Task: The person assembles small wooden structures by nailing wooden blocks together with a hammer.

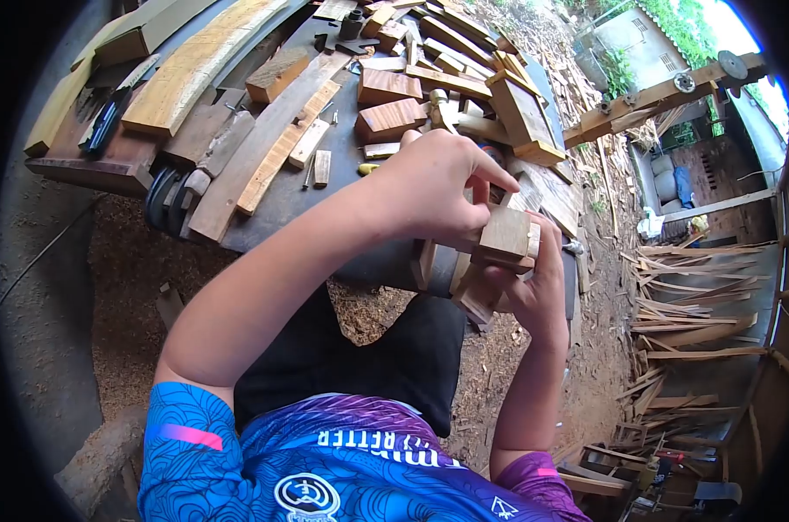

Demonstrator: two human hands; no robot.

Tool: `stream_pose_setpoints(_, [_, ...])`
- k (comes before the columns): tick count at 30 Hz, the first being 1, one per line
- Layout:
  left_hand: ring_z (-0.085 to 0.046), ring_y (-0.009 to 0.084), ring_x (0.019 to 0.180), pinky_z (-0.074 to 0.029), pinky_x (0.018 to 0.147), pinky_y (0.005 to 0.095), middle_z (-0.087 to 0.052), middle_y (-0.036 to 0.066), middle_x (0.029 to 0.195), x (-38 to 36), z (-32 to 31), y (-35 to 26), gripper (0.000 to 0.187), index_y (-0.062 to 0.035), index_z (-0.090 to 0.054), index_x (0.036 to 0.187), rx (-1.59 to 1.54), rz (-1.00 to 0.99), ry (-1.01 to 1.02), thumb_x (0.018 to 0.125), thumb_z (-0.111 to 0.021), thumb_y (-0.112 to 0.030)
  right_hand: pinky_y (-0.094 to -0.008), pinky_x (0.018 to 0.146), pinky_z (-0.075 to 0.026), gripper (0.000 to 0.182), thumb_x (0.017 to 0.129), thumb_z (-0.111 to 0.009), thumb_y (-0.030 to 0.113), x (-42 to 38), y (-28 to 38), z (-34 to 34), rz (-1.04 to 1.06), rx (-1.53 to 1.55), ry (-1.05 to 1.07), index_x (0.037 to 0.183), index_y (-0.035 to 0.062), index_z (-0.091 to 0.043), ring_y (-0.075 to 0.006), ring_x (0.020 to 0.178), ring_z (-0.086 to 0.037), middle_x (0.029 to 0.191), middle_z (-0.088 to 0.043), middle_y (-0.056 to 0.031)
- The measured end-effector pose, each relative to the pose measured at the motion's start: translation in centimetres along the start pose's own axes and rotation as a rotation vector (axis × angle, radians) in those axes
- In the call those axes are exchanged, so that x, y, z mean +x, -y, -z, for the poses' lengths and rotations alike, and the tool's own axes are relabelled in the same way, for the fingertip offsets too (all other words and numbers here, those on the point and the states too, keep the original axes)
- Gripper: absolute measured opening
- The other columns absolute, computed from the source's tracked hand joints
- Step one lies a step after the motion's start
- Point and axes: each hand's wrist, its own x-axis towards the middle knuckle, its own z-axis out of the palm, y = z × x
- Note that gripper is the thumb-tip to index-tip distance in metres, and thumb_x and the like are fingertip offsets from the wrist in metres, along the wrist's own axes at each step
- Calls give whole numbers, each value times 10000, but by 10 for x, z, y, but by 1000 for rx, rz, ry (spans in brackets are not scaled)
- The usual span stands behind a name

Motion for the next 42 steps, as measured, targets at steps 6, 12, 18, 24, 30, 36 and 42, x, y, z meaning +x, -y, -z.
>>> stream_pose_setpoints(6, [-669, 140, 756, -550, 765, 290, -762, 87, 868, 7, 0, -8, 413, -132, -794, 1171, -64, 108, 104, 771, -691, -149, -459, 1075, -408, 682, 750, -890, 355, -8, -9, -5, -124, 239, -6, 1269, 32, -587, -367, 1279, -480, 1294, -562, -169])
stream_pose_setpoints(12, [-621, 85, 760, -524, 753, 274, -763, 53, 892, 1, -3, -12, 383, -152, -799, 1169, -90, 235, -12, 803, -684, -140, -438, 1033, -437, 644, 763, -886, 359, 1, -17, -9, -111, 292, -80, 1253, 35, -622, -342, 1192, -552, 1212, -619, -161])
stream_pose_setpoints(18, [-694, 153, 963, -564, 855, 287, -740, 82, 1067, -30, 8, 27, 429, -56, -675, 1349, -416, 379, -181, 920, -672, -56, -351, 744, -562, 651, 722, -927, 419, 66, 17, -12, -74, 363, -179, 1151, 16, -646, -211, 814, -716, 880, -726, -130])
stream_pose_setpoints(24, [-652, 163, 1117, -535, 952, 305, -670, 122, 1277, -56, 16, 18, 620, 8, -490, 1499, -491, 438, -199, 932, -715, -104, -297, 674, -568, 562, 819, -877, 414, 93, 18, -45, -164, 646, -71, 1134, 16, -635, -173, 797, -721, 874, -743, -123])
stream_pose_setpoints(30, [-635, 167, 1168, -506, 1022, 312, -655, 140, 1302, -61, 6, 16, 627, 16, -483, 1498, -531, 394, -276, 951, -731, -164, -279, 690, -575, 486, 891, -828, 324, 93, 8, -51, -196, 889, 67, 1202, 1, -640, -153, 873, -719, 949, -748, -115])
stream_pose_setpoints(36, [-620, 177, 1209, -492, 1044, 328, -627, 134, 1352, -58, 3, 10, 651, 26, -449, 1516, -584, 489, -343, 947, -714, -145, -330, 758, -616, 485, 938, -772, 223, 91, 1, -53, -137, 870, 103, 1319, -38, -624, -202, 950, -737, 1094, -738, -170])
stream_pose_setpoints(42, [-579, 211, 1291, -481, 1050, 338, -586, 148, 1402, -64, 13, 15, 705, -13, -411, 1553, -204, 498, -289, 907, -687, -71, -322, 801, -600, 435, 940, -758, 189, 87, 5, -49, -65, 869, 137, 1291, -36, -633, -196, 951, -731, 1094, -731, -135])
